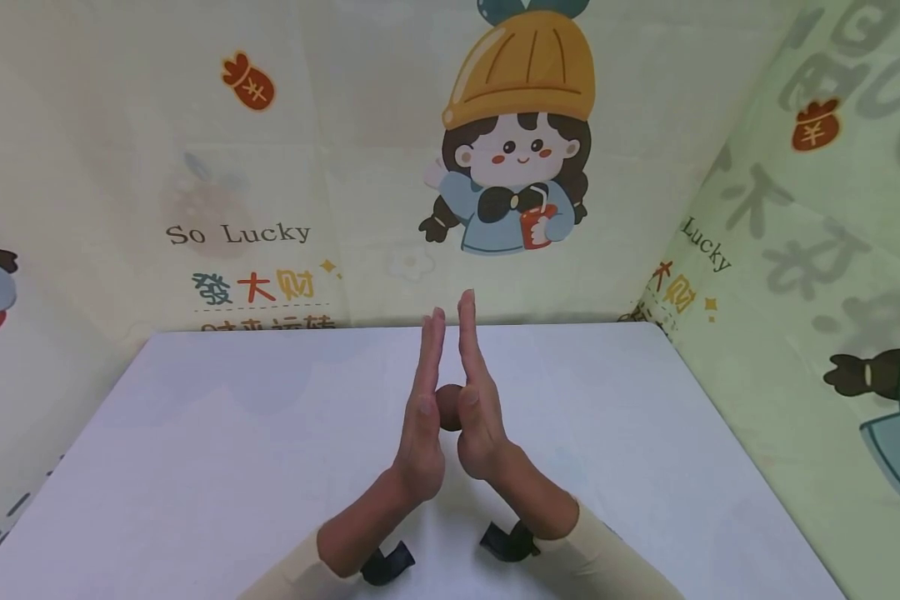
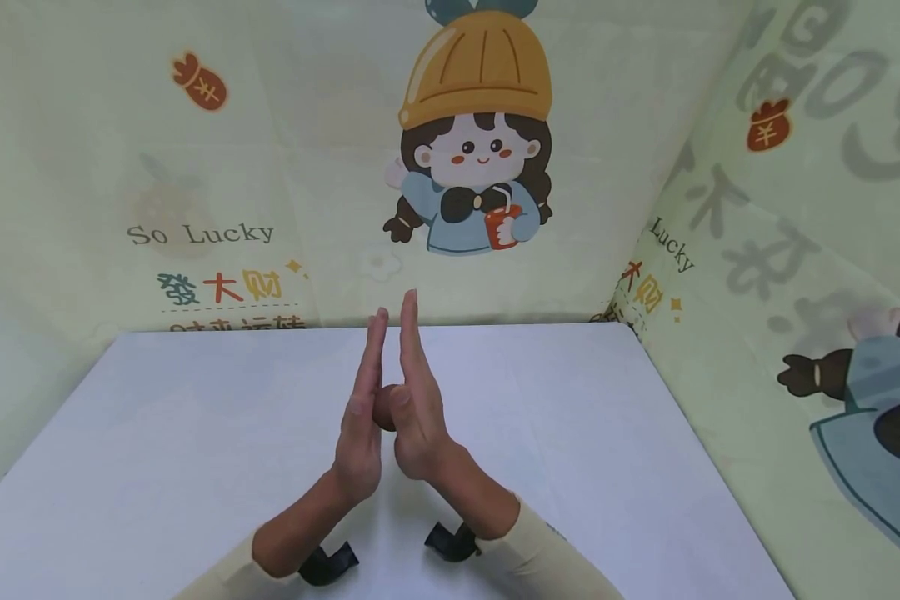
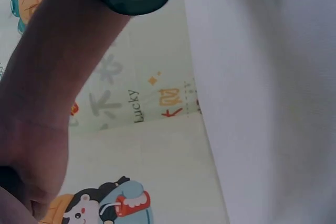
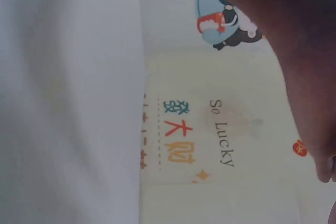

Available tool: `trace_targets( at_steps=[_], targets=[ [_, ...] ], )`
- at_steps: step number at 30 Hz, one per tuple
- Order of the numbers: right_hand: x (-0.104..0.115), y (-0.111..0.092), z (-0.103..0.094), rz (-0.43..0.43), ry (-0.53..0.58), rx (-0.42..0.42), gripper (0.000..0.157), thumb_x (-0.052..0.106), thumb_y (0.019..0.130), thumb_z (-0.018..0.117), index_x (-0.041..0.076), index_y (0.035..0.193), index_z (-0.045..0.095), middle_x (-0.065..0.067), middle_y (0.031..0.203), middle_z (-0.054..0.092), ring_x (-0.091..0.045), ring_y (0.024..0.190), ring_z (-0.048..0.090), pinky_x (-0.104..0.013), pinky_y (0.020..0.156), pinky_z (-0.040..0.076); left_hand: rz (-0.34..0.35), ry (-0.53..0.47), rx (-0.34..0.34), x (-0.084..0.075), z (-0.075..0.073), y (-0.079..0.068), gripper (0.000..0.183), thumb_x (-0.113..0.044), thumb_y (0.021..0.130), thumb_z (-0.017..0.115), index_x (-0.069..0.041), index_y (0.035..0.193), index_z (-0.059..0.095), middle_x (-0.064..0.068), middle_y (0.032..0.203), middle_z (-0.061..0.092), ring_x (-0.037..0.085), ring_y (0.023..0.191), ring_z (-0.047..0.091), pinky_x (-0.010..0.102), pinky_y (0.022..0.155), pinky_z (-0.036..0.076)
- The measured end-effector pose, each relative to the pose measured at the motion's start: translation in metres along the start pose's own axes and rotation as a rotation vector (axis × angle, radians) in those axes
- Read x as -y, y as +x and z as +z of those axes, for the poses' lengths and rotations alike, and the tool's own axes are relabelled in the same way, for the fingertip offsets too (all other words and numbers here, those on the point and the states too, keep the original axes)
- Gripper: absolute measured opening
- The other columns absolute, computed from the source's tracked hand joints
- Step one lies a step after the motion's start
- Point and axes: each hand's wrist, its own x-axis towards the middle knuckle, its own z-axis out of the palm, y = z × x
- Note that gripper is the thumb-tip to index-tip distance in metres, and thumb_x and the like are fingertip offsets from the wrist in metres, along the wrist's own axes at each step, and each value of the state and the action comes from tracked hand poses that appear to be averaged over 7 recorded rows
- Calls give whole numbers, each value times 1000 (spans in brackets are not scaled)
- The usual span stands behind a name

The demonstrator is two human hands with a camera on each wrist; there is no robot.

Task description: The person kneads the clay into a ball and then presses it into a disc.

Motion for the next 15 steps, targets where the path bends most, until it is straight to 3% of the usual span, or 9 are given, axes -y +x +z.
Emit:
trace_targets(
  at_steps=[1, 3, 11, 12, 13, 14, 15],
  targets=[
    [-1, 0, 0, 7, 22, 6, 81, 57, 112, 20, 4, 168, -5, -4, 109, 69, -7, 40, 35, -22, 39, 31, 6, 15, -8, -2, 0, 1, 68, -45, 114, 13, -3, 168, 9, 11, 176, 8, 19, 150, 35, 34, 120, 27],
    [-4, 0, 0, 21, 56, 15, 79, 57, 112, 20, 6, 168, -6, 6, 65, 53, -7, 39, 36, -23, 38, 30, 19, 47, -23, -5, 1, 3, 70, -46, 114, 13, -1, 168, 10, 12, 176, 10, 31, 161, -6, 47, 126, 1],
    [-10, -3, 6, 19, 116, 37, 75, 52, 114, 16, 5, 167, -7, 0, 56, 45, -4, 43, 35, -22, 42, 29, 21, 73, -60, -12, -3, 9, 73, -49, 113, 14, 0, 167, 11, 12, 176, 11, 33, 161, -7, 60, 123, -3],
    [-10, -3, 7, 20, 108, 42, 76, 53, 113, 16, 5, 167, -7, 4, 52, 40, -3, 45, 35, -21, 50, 39, 16, 75, -65, -12, -4, 10, 73, -50, 113, 13, -1, 168, 11, 11, 176, 11, 32, 161, -7, 60, 123, -3],
    [-10, -4, 9, 16, 94, 45, 76, 53, 113, 16, 4, 167, -7, 2, 62, 54, -1, 55, 48, -21, 64, 48, 10, 76, -71, -13, -6, 11, 74, -51, 112, 13, -2, 168, 11, 10, 176, 10, 31, 161, -7, 60, 123, -3],
    [-10, -5, 10, 18, 78, 41, 76, 53, 113, 16, 4, 167, -6, 5, 65, 56, 2, 59, 48, -24, 82, 51, 4, 76, -78, -13, -7, 11, 74, -52, 112, 13, -4, 168, 11, 10, 176, 10, 30, 161, -7, 60, 123, -3],
    [-10, -6, 11, 22, 65, 40, 76, 53, 113, 16, 4, 167, -6, 8, 67, 55, 5, 63, 48, -29, 98, 47, -2, 72, -84, -13, -9, 12, 74, -53, 112, 13, -5, 169, 10, 10, 176, 10, 29, 161, -8, 60, 123, -3]
  ],
)
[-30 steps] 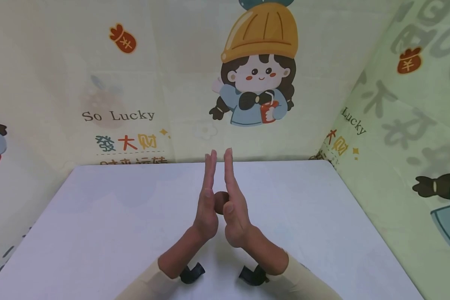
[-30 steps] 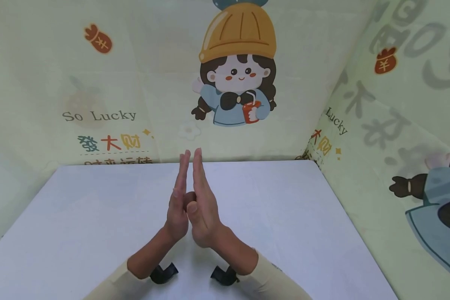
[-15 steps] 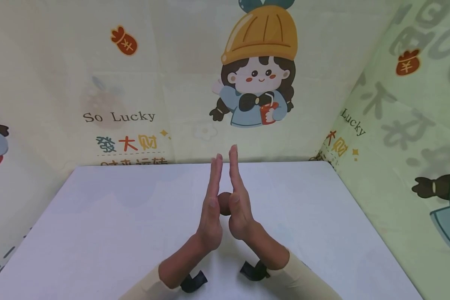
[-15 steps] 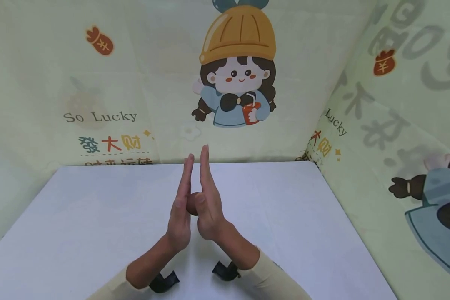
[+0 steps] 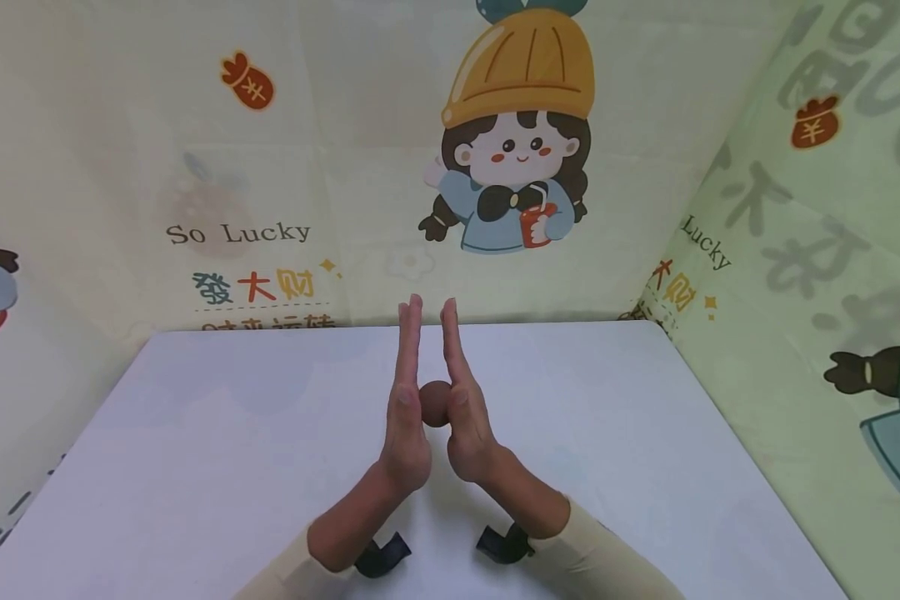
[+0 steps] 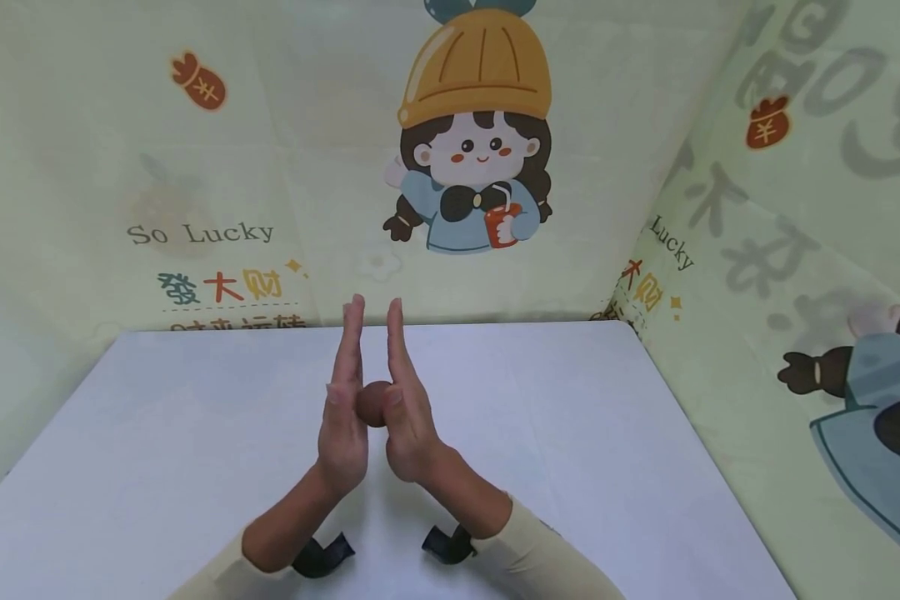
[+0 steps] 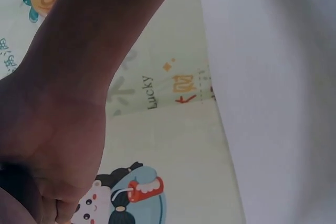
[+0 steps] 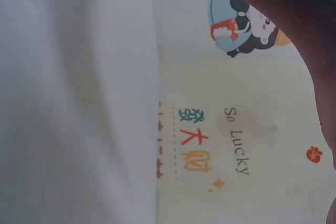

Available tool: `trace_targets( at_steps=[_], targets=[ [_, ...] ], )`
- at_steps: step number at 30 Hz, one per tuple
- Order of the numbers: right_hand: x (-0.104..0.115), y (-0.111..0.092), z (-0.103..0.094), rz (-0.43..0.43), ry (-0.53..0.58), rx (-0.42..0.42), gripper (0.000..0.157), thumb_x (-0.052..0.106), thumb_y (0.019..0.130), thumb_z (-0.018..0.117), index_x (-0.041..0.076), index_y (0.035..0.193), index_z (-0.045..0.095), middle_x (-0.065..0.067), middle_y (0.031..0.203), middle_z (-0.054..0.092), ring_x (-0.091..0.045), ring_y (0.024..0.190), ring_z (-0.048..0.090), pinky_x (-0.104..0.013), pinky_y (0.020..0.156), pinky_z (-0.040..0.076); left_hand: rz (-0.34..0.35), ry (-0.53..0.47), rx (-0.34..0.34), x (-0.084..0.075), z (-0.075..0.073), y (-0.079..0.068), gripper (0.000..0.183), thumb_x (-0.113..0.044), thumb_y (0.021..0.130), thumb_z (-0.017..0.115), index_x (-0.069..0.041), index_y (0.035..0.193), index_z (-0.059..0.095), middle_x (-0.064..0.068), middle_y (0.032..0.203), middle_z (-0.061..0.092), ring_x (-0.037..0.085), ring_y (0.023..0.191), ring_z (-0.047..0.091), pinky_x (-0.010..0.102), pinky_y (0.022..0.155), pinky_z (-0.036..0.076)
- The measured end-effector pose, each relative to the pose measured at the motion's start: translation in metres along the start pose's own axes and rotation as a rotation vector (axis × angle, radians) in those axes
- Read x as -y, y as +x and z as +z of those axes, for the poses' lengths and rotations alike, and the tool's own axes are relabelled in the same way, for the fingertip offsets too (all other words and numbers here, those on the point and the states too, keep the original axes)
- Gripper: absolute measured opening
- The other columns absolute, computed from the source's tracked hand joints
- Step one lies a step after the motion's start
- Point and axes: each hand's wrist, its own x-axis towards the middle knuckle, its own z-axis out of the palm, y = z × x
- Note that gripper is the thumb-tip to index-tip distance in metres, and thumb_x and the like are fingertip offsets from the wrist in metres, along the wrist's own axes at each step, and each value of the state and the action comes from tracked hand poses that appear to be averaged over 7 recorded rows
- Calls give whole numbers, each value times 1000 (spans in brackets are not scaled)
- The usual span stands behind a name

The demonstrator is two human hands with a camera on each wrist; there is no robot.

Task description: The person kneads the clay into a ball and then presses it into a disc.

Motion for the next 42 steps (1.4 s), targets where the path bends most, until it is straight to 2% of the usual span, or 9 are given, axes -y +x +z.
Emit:
trace_targets(
  at_steps=[3, 4, 5, 7, 10, 14, 31, 38, 42],
  targets=[
    [1, -3, 4, 4, -57, 13, 77, 53, 113, 14, 2, 167, -6, -7, 144, 60, -1, 126, 53, -50, 126, 9, -11, 1, -26, 0, -6, 3, 77, -57, 111, 14, -6, 169, 10, 9, 176, 9, 26, 161, -8, 57, 123, -4],
    [1, -5, 6, 7, -59, 18, 77, 53, 113, 15, 2, 167, -6, -11, 159, 45, -2, 131, 49, -50, 126, 13, -12, 1, -36, 0, -8, 5, 78, -58, 111, 14, -7, 169, 10, 8, 176, 10, 25, 161, -8, 56, 124, -4],
    [1, -5, 7, 11, -52, 22, 76, 52, 113, 15, 2, 167, -6, -7, 140, 60, 2, 114, 55, -49, 125, 16, -9, 0, -45, 0, -11, 6, 79, -58, 111, 15, -6, 169, 9, 9, 176, 10, 25, 161, -9, 55, 124, -4],
    [1, -8, 11, 12, -69, 37, 76, 51, 113, 14, 0, 166, -6, -16, 167, 28, -8, 138, 43, -50, 126, 13, -1, -7, -65, 0, -15, 9, 79, -58, 111, 17, -5, 169, 9, 8, 176, 10, 25, 161, -8, 53, 124, -5],
    [2, -11, 15, 15, -81, 52, 77, 51, 113, 14, -2, 165, -6, -17, 167, 28, -16, 141, 43, -49, 126, 13, 17, -18, -91, 1, -20, 13, 79, -57, 111, 19, -4, 168, 9, 8, 176, 11, 25, 161, -7, 51, 125, -6],
    [6, -13, 21, 1, -111, 75, 82, 55, 112, 13, -4, 164, -8, -18, 174, -10, -41, 159, -3, -51, 126, 2, 42, -6, -122, 4, -26, 18, 76, -53, 112, 21, -2, 168, 11, 9, 176, 11, 25, 161, -5, 49, 125, -5],
    [20, -3, 17, -75, -217, 41, 85, 57, 111, 14, -8, 164, -2, -25, 173, -4, -42, 159, 2, -49, 127, 6, -46, 42, -64, 30, -28, 14, 74, -57, 111, 18, -12, 170, 13, 1, 177, 7, 22, 161, -7, 56, 124, -4],
    [23, 7, 9, -98, -256, -6, 85, 56, 111, 16, -10, 163, 2, -29, 171, -1, -21, 118, 47, -34, 104, 37, -46, 31, 29, 33, -17, 8, 72, -52, 113, 16, -7, 169, 12, 4, 177, 7, 27, 161, -7, 61, 123, -2],
    [25, 12, 4, -78, -276, -29, 88, 59, 111, 16, -9, 164, 2, -28, 172, -1, -34, 148, 33, -41, 118, 29, -74, -34, 74, 30, -11, 5, 70, -49, 114, 15, -7, 169, 9, 5, 177, 5, 24, 160, 6, 53, 124, 10]
  ],
)
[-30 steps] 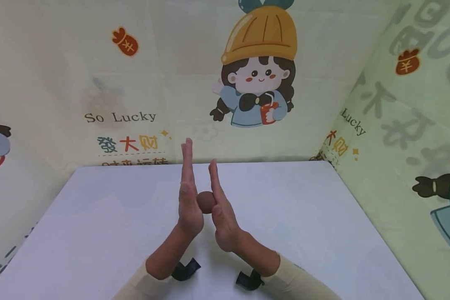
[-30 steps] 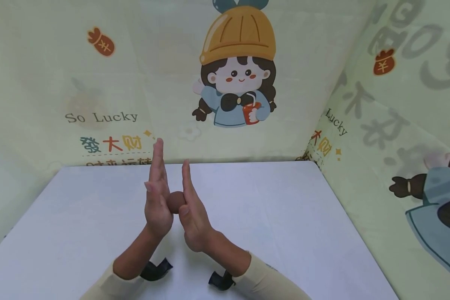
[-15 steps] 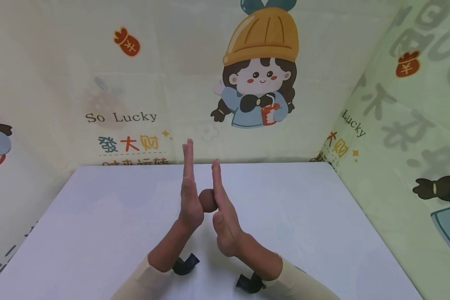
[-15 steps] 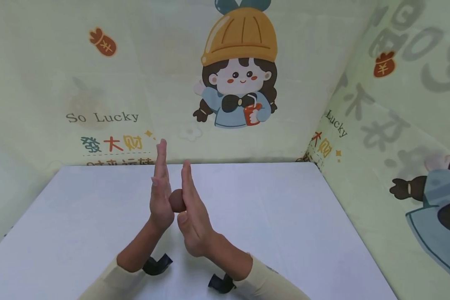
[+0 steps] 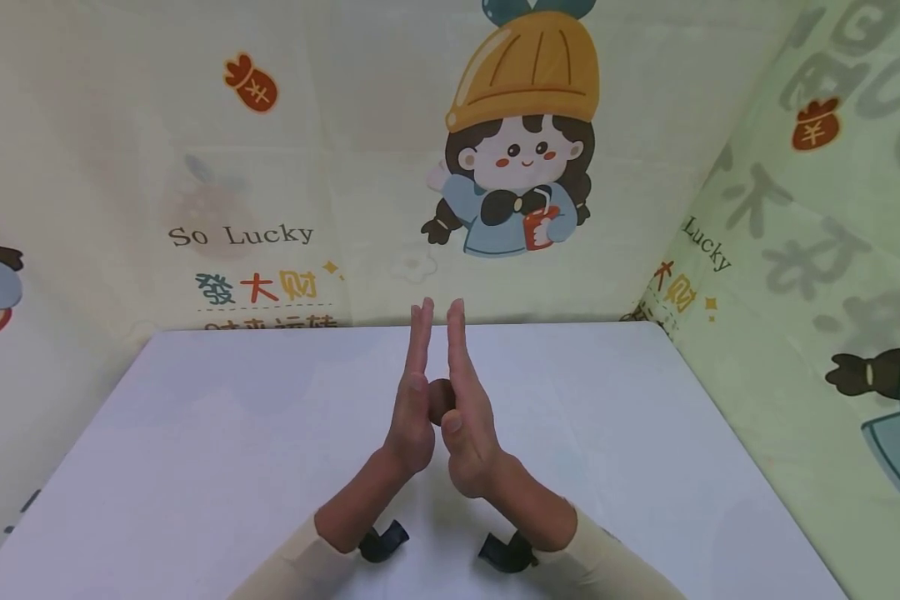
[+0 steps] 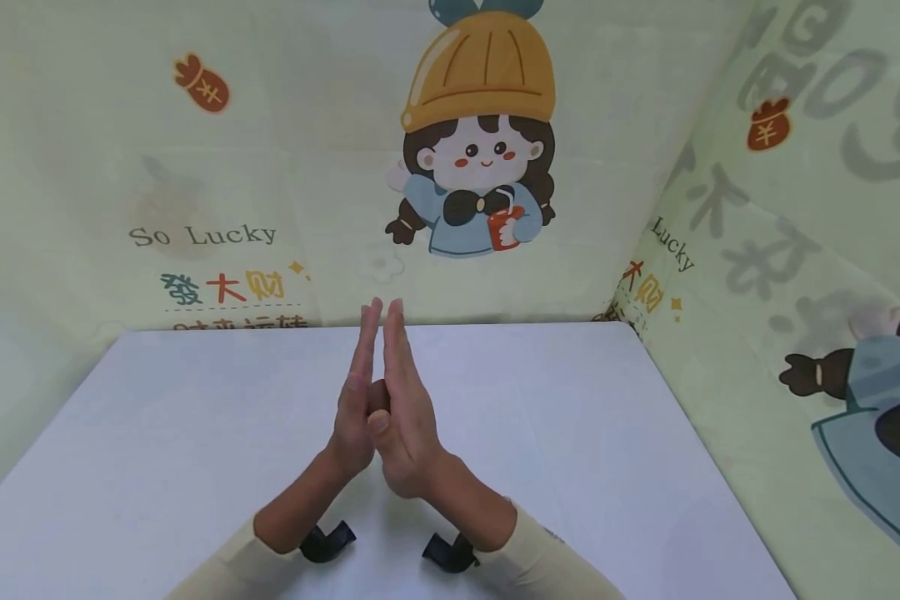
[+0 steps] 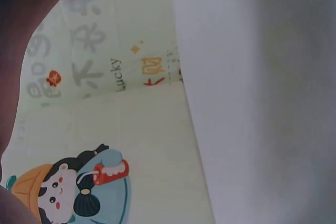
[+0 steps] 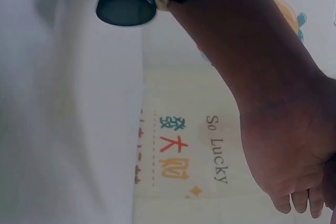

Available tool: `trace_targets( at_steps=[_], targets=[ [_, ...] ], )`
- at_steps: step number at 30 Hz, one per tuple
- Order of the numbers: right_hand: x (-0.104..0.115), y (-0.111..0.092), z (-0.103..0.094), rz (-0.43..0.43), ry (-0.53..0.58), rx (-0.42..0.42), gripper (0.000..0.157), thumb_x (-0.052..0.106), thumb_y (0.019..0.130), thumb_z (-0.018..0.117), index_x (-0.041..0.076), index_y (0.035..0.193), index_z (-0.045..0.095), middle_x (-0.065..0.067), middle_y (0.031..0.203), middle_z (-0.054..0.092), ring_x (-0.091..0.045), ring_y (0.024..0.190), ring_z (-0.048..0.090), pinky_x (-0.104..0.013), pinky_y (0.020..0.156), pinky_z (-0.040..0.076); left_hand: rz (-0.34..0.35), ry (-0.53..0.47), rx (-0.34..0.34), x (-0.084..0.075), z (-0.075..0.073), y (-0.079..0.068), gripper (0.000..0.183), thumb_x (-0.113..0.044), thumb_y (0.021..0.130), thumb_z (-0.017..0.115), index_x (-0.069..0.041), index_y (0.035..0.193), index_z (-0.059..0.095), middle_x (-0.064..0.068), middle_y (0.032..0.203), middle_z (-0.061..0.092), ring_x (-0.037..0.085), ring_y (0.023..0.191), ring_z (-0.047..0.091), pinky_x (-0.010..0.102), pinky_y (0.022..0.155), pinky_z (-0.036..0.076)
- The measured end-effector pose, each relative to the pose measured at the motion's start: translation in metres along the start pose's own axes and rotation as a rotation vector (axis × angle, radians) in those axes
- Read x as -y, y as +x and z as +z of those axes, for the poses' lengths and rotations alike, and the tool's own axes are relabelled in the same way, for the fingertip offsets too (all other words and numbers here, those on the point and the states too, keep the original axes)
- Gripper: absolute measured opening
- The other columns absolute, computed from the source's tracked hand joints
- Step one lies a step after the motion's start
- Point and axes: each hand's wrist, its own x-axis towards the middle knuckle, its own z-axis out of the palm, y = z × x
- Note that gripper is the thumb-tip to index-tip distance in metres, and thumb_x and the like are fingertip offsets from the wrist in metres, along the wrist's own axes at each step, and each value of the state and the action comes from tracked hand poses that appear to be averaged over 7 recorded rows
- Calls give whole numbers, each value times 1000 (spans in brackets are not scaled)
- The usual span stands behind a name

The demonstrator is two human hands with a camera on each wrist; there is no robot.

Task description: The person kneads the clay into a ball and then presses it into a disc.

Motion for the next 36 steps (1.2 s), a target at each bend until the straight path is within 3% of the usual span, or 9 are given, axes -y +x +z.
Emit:
trace_targets(
  at_steps=[5, 9, 13, 17, 20, 23, 27, 32, 36],
  targets=[
    [-3, 3, -6, 22, 2, -23, 90, 62, 110, 17, -8, 164, 1, -24, 173, -3, -45, 158, 1, -52, 126, 9, -8, -31, 46, -2, 7, -7, 70, -51, 114, 13, -9, 170, 7, 5, 177, 7, 7, 111, 57, 27, 94, 43],
    [-7, 2, -9, 36, 24, -23, 92, 65, 109, 18, -6, 165, -1, -18, 175, -5, -39, 158, 14, -49, 125, 18, 11, -59, 70, -5, 11, -12, 69, -49, 114, 13, -9, 170, 5, 7, 176, 7, 7, 57, 48, 27, 57, 43],
    [-11, -1, -9, 57, 69, -13, 92, 67, 108, 18, -2, 166, -3, -17, 175, -7, -17, 127, 51, -34, 106, 39, 47, -35, 51, -14, 14, -14, 67, -46, 114, 13, -8, 170, 8, 9, 176, 9, 13, 112, 63, 28, 85, 48],
    [-15, -6, -8, 76, 171, 7, 91, 68, 108, 20, 4, 167, -5, -15, 171, 23, -6, 57, 45, -25, 59, 42, 69, -11, 21, -26, 17, -14, 69, -48, 114, 13, -7, 169, 11, 9, 176, 10, 29, 161, -4, 42, 124, 15],
    [-18, -9, -6, 82, 261, 40, 90, 67, 108, 22, 7, 168, -8, -3, 99, 69, -8, 43, 33, -25, 43, 33, 74, -11, -5, -32, 17, -15, 71, -49, 113, 13, -6, 169, 12, 10, 176, 11, 32, 161, -7, 51, 126, 2],
    [-18, -11, -3, 75, 287, 63, 88, 65, 109, 22, 7, 167, -9, 10, 54, 38, -2, 48, 33, -22, 51, 40, 85, 8, -37, -36, 15, -14, 72, -49, 113, 12, -3, 168, 13, 11, 176, 12, 31, 161, -6, 58, 124, -1],
    [-18, -14, 2, 63, 215, 70, 87, 64, 110, 18, 4, 167, -7, 4, 83, 62, 4, 72, 48, -26, 95, 45, 89, 35, -74, -39, 9, -10, 75, -52, 112, 12, -3, 168, 11, 10, 176, 12, 30, 161, -5, 60, 123, -4],
    [-16, -20, 11, 62, 229, 108, 85, 61, 111, 16, 2, 166, -9, 2, 82, 61, -3, 79, 54, -26, 90, 46, 92, 41, -133, -38, -2, -3, 80, -58, 111, 16, -3, 168, 9, 6, 176, 13, 26, 161, -6, 54, 124, -4],
    [-13, -26, 17, 57, 176, 124, 85, 59, 111, 14, -3, 165, -9, -16, 168, 31, -28, 152, 31, -45, 126, 15, 92, 38, -171, -33, -11, 2, 80, -58, 111, 19, -3, 168, 9, 6, 176, 13, 24, 161, -4, 50, 125, -4]
  ],
)
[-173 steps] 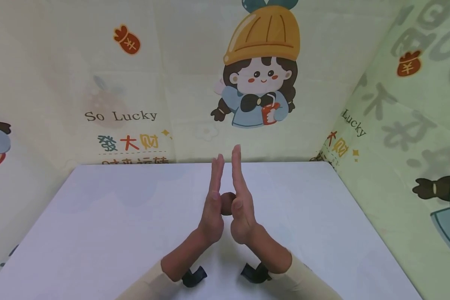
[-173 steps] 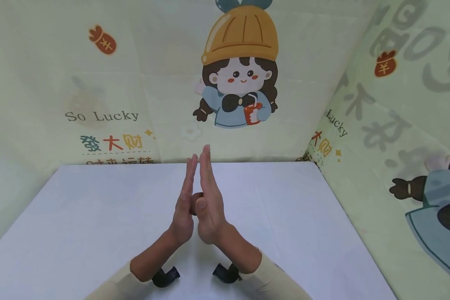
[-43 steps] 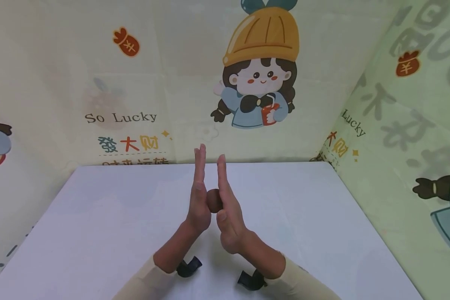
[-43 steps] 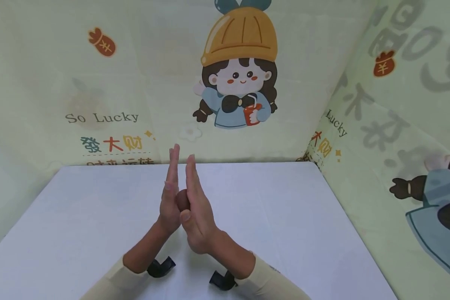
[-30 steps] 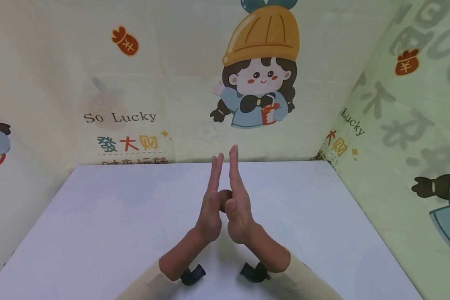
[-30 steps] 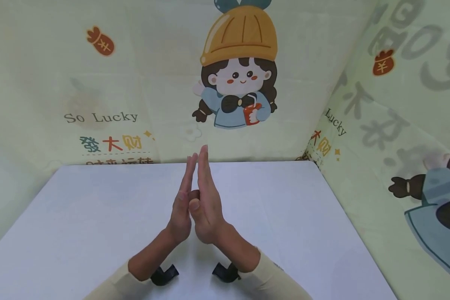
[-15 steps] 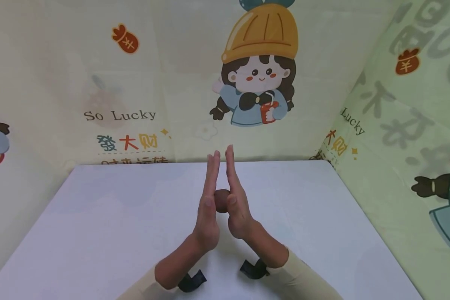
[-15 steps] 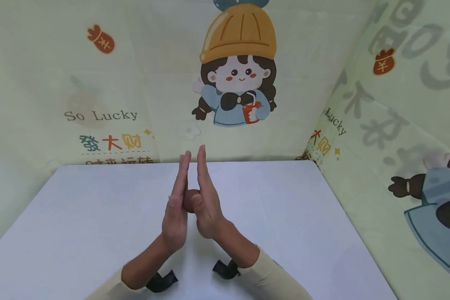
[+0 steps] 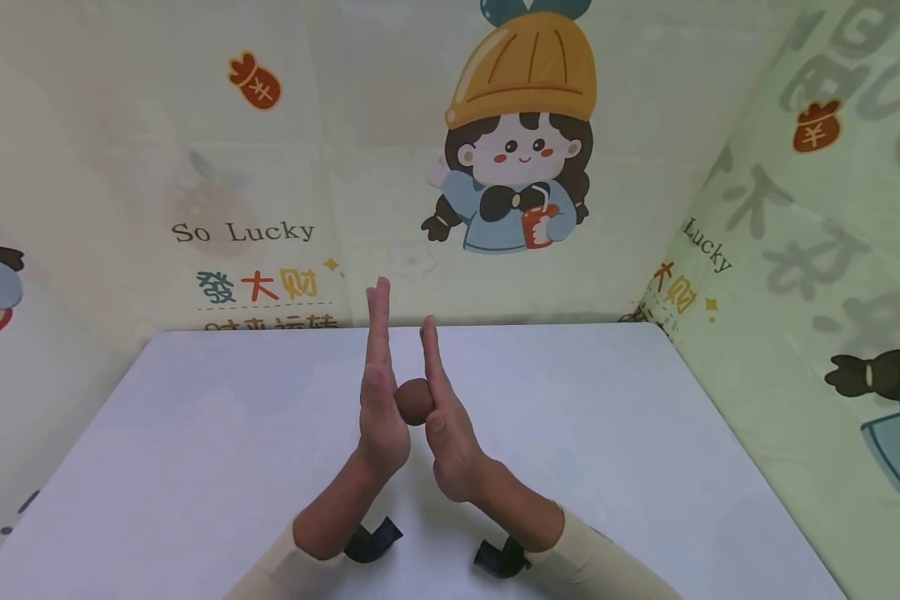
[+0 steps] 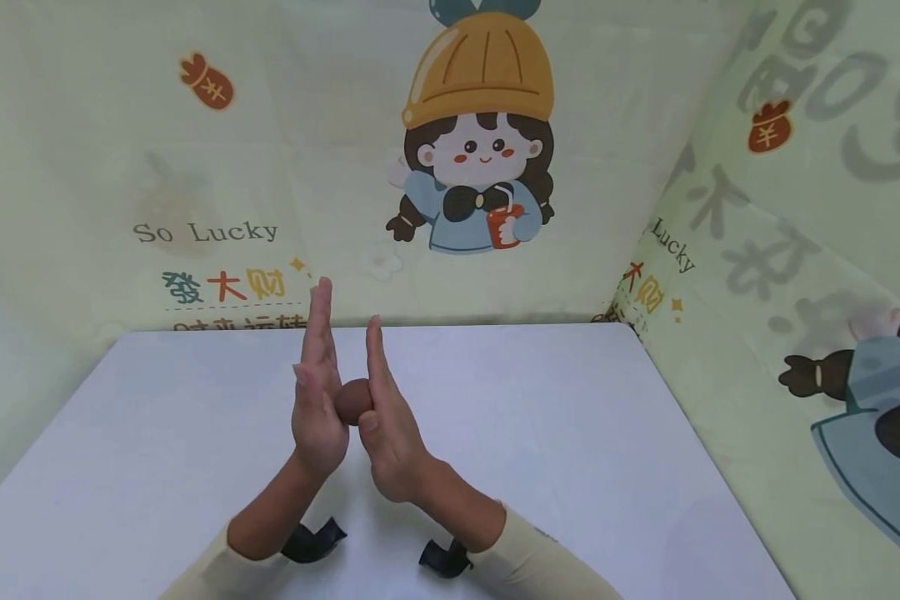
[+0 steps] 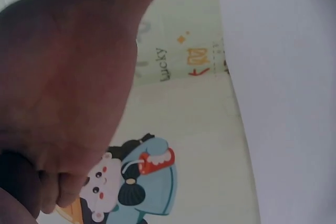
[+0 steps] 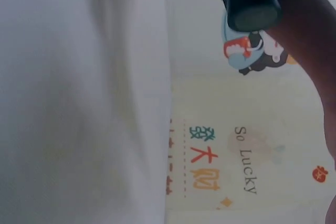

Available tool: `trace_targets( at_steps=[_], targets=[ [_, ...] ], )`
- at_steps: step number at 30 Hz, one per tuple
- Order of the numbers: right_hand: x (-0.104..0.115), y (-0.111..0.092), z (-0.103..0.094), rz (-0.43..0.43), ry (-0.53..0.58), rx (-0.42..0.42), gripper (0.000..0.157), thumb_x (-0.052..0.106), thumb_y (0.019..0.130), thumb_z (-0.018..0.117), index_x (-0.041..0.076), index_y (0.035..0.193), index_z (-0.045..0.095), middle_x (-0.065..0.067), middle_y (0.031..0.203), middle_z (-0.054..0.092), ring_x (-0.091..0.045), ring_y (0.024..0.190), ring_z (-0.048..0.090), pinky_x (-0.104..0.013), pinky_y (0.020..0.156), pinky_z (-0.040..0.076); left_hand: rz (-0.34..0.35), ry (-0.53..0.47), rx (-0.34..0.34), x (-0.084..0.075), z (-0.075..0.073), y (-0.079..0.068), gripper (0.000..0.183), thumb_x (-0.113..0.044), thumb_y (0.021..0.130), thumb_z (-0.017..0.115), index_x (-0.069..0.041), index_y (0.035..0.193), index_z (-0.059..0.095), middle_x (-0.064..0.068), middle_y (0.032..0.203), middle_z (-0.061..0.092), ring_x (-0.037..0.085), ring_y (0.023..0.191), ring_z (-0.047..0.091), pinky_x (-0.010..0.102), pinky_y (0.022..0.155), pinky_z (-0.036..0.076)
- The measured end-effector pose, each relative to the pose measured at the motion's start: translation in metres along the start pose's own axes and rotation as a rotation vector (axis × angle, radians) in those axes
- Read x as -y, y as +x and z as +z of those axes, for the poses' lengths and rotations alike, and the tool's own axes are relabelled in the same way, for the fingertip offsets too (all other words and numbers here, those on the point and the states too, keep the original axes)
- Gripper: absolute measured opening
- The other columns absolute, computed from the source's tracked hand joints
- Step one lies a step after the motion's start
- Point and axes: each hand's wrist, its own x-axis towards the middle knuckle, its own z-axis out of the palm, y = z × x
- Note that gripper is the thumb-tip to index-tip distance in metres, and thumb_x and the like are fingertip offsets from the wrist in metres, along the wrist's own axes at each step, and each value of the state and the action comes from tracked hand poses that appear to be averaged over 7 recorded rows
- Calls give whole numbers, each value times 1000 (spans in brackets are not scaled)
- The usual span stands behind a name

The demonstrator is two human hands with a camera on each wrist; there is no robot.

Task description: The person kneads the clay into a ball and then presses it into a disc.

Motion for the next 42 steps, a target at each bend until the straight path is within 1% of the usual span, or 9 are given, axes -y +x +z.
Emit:
trace_targets(
  at_steps=[2, 25, 27, 28, 32, 35, 38, 40, 42],
  targets=[
    [1, -2, 2, 1, -25, 6, 86, 59, 111, 14, -4, 164, -9, -18, 174, -12, -39, 159, -7, -52, 126, 1, 1, 3, -9, 5, -3, 2, 79, -57, 111, 20, -4, 168, 10, 6, 176, 13, 24, 161, -4, 49, 125, -4],
    [14, 6, -10, -21, -130, -69, 86, 60, 110, 12, -4, 165, -2, -21, 174, -6, -40, 158, 9, -44, 124, 17, -113, 5, 120, 39, 5, -11, 68, -51, 113, 16, -16, 171, 10, -1, 177, 0, 20, 161, -8, 60, 123, 0],
    [15, 6, -13, -17, -134, -80, 85, 60, 110, 12, -3, 166, -1, -21, 174, -6, -36, 154, 21, -39, 117, 29, -129, -23, 141, 38, 9, -15, 67, -50, 113, 15, -17, 171, 9, -2, 177, -2, 15, 152, 28, 51, 121, 16],
    [15, 6, -14, -9, -125, -83, 85, 60, 110, 13, -2, 166, -2, -21, 174, -6, -33, 148, 30, -36, 109, 35, -135, -38, 150, 38, 10, -17, 66, -49, 113, 15, -17, 171, 8, -3, 177, -3, 11, 137, 45, 46, 116, 25],
    [16, 9, -20, 14, -85, -102, 84, 61, 110, 15, 2, 167, -3, -18, 175, -8, -15, 98, 52, -27, 71, 43, -135, -76, 187, 33, 16, -24, 65, -47, 114, 14, -16, 171, 7, -1, 177, -2, 3, 105, 51, 30, 95, 38],
    [18, 12, -25, 34, -65, -116, 85, 63, 109, 16, 6, 168, -5, -13, 176, -9, -12, 74, 46, -27, 60, 40, -100, -101, 218, 30, 21, -27, 67, -47, 114, 14, -12, 170, 4, 3, 177, 2, 3, 100, 57, 25, 82, 46],
    [20, 15, -29, 44, -51, -130, 84, 64, 109, 16, 7, 168, -5, -8, 176, -10, -7, 58, 37, -25, 53, 37, -50, -108, 238, 26, 26, -30, 68, -45, 115, 14, -6, 169, 2, 9, 176, 5, 5, 63, 43, 24, 60, 42],
    [21, 17, -32, 42, -43, -138, 84, 63, 110, 17, 7, 168, -6, -8, 176, -11, -4, 64, 46, -22, 59, 41, -21, -99, 248, 23, 28, -31, 68, -44, 115, 14, -2, 168, 2, 13, 176, 6, 10, 91, 60, 26, 84, 48],
    [21, 18, -35, 39, -40, -142, 83, 62, 110, 17, 6, 168, -6, -8, 176, -12, -5, 97, 62, -23, 86, 49, -7, -82, 251, 19, 31, -32, 69, -44, 115, 13, -1, 168, 3, 16, 175, 6, 18, 134, 50, 33, 113, 35]
  ],
)
